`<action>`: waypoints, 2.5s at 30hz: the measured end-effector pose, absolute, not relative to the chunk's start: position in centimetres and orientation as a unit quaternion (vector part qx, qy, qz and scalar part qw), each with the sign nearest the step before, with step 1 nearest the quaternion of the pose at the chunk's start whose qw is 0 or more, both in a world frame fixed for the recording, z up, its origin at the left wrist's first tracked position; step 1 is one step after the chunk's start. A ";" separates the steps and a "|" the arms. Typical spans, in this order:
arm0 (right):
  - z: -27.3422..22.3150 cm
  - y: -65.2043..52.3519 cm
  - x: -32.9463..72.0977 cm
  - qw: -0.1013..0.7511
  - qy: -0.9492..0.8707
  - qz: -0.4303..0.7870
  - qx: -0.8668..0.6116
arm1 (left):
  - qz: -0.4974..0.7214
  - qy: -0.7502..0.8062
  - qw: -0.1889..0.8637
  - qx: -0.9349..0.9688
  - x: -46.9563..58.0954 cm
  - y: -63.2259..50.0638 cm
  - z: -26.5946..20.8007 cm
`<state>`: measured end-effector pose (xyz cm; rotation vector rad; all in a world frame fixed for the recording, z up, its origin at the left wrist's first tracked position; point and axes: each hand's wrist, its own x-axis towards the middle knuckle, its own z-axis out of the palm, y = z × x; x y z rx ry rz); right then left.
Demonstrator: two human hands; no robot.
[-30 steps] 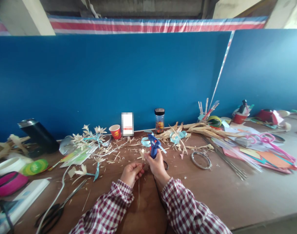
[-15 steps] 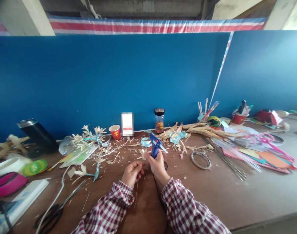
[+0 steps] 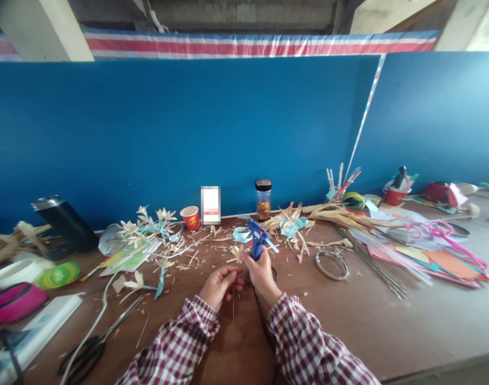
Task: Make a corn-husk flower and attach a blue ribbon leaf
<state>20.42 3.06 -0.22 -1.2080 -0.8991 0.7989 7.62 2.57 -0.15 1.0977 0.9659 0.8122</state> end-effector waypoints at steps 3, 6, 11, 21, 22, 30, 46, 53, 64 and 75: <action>-0.3 3.1 20.4 0.657 -0.404 0.350 -0.531 | 0.359 0.424 0.679 0.480 7.7 2.4 -0.1; -0.2 2.9 20.4 0.658 -0.407 0.349 -0.529 | 0.362 0.412 0.674 0.495 7.7 2.5 -0.3; 0.2 2.7 20.3 0.650 -0.406 0.352 -0.537 | 0.376 0.420 0.657 0.500 7.6 2.7 -0.8; 0.3 2.6 20.1 0.651 -0.406 0.345 -0.541 | 0.384 0.441 0.625 0.517 7.9 2.3 -0.3; 0.4 2.5 20.1 0.652 -0.405 0.340 -0.543 | 0.383 0.442 0.625 0.517 7.9 2.3 -0.4; 0.8 2.2 19.6 0.658 -0.405 0.310 -0.554 | 0.402 0.453 0.612 0.509 7.9 2.9 -1.3; 0.0 2.6 19.5 0.647 -0.424 0.292 -0.562 | 0.416 0.476 0.624 0.459 7.9 2.7 -0.8; -0.1 2.5 19.4 0.639 -0.432 0.289 -0.567 | 0.427 0.475 0.621 0.454 8.1 2.7 -0.8; -0.4 2.3 19.2 0.637 -0.444 0.293 -0.558 | 0.422 0.471 0.635 0.443 7.8 2.9 -1.0; -0.4 2.4 19.3 0.668 -0.406 0.294 -0.550 | 0.444 0.428 0.688 0.382 8.0 3.1 0.2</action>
